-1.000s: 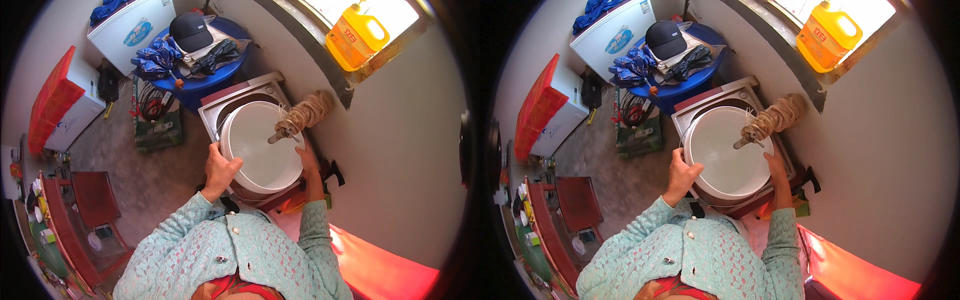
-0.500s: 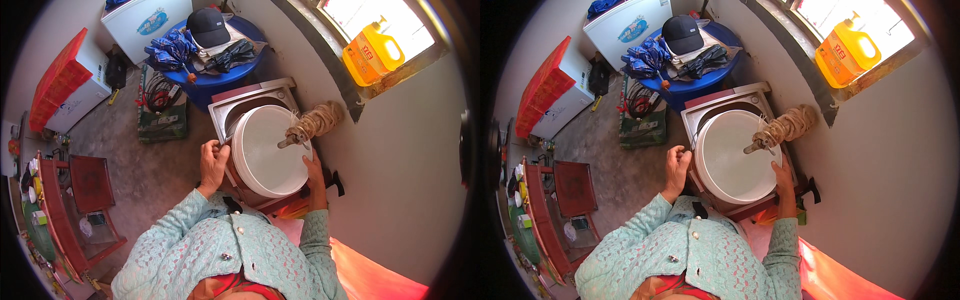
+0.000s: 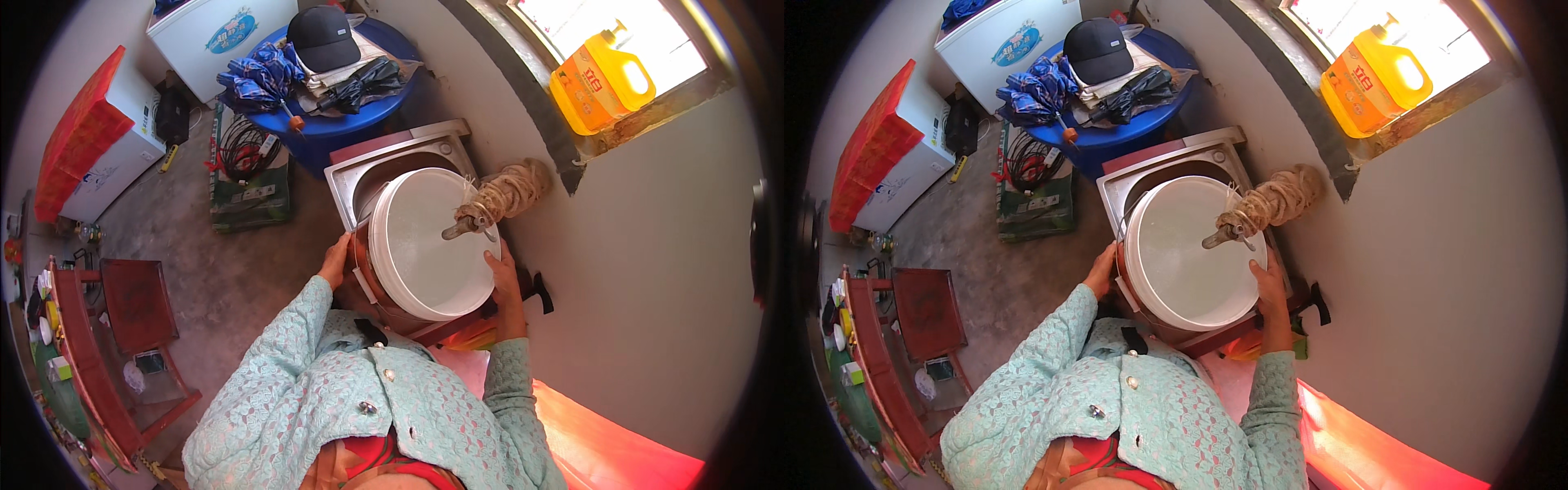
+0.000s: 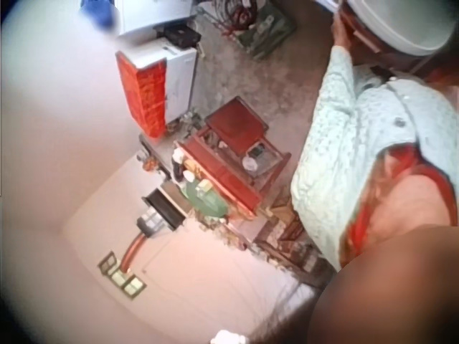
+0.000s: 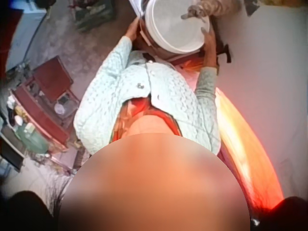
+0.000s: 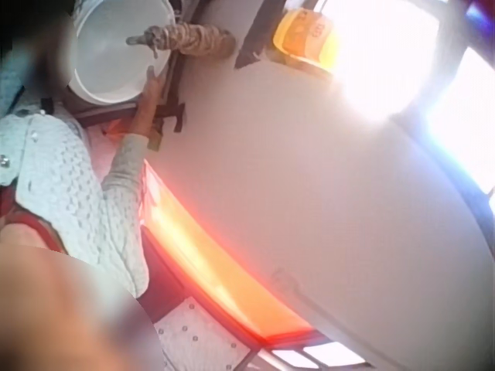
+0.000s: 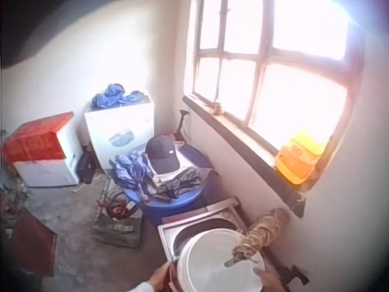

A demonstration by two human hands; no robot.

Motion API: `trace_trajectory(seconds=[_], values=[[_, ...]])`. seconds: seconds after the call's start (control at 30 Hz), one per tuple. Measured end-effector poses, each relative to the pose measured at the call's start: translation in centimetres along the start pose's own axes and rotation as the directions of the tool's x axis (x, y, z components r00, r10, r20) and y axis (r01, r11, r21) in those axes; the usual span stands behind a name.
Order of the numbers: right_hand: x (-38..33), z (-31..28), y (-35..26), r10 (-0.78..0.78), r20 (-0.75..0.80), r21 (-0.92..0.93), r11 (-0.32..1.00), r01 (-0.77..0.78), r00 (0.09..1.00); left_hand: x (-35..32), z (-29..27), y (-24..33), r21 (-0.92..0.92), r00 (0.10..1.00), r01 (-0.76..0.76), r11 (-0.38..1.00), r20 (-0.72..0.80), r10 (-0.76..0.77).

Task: The person picks up a dried corn stalk from a pile outside, carries it into a room, and places it on the floor. They then pick up a bucket, walk to a sink, and fill the bucket with water from the tap.

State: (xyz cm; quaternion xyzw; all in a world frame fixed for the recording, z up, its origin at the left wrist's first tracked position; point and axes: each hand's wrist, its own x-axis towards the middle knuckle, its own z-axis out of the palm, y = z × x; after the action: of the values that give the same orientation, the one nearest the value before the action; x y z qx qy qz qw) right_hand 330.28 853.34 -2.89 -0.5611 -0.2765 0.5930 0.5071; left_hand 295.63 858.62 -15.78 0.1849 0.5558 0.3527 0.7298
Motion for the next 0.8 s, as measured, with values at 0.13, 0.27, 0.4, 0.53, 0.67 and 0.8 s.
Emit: trace_trajectory(seconds=[0.13, 0.27, 0.4, 0.53, 0.67, 0.8], values=[[0.0, -0.5, 0.3, -0.001, -0.024, -0.022, 1.0, 0.001, 1.0, -1.0, 0.7, 0.9, 0.057, 1.0, 0.001, 0.998, -0.002, -0.001], [0.0, -0.4, 0.4, 0.021, -0.014, 0.013, 1.0, -0.021, 1.0, -1.9, 1.0, 1.8, 0.071, 1.0, 0.015, 0.997, -0.006, -0.015], [-0.3, 1.5, -0.5, -0.003, -0.01, 0.067, 0.998, 0.004, 1.0, -0.5, -1.1, 0.8, 0.028, 1.0, 0.007, 1.0, -0.012, -0.006], [-0.1, 2.5, -0.1, 0.001, -0.002, 0.105, 0.994, -0.001, 1.0, -1.0, -1.6, 1.4, 0.003, 0.996, 0.049, 0.999, -0.071, -0.049], [-0.2, 3.0, 1.0, -0.001, -0.034, 0.102, 0.995, 0.005, 0.999, -4.2, 0.0, 5.6, 0.03, 0.994, 0.06, 0.998, -0.093, -0.057], [-0.7, 5.2, 0.7, -0.033, -0.055, 0.103, 0.994, 0.038, 0.998, -2.4, -2.0, 5.7, 0.116, 0.995, -0.045, 0.992, -0.089, 0.055]])
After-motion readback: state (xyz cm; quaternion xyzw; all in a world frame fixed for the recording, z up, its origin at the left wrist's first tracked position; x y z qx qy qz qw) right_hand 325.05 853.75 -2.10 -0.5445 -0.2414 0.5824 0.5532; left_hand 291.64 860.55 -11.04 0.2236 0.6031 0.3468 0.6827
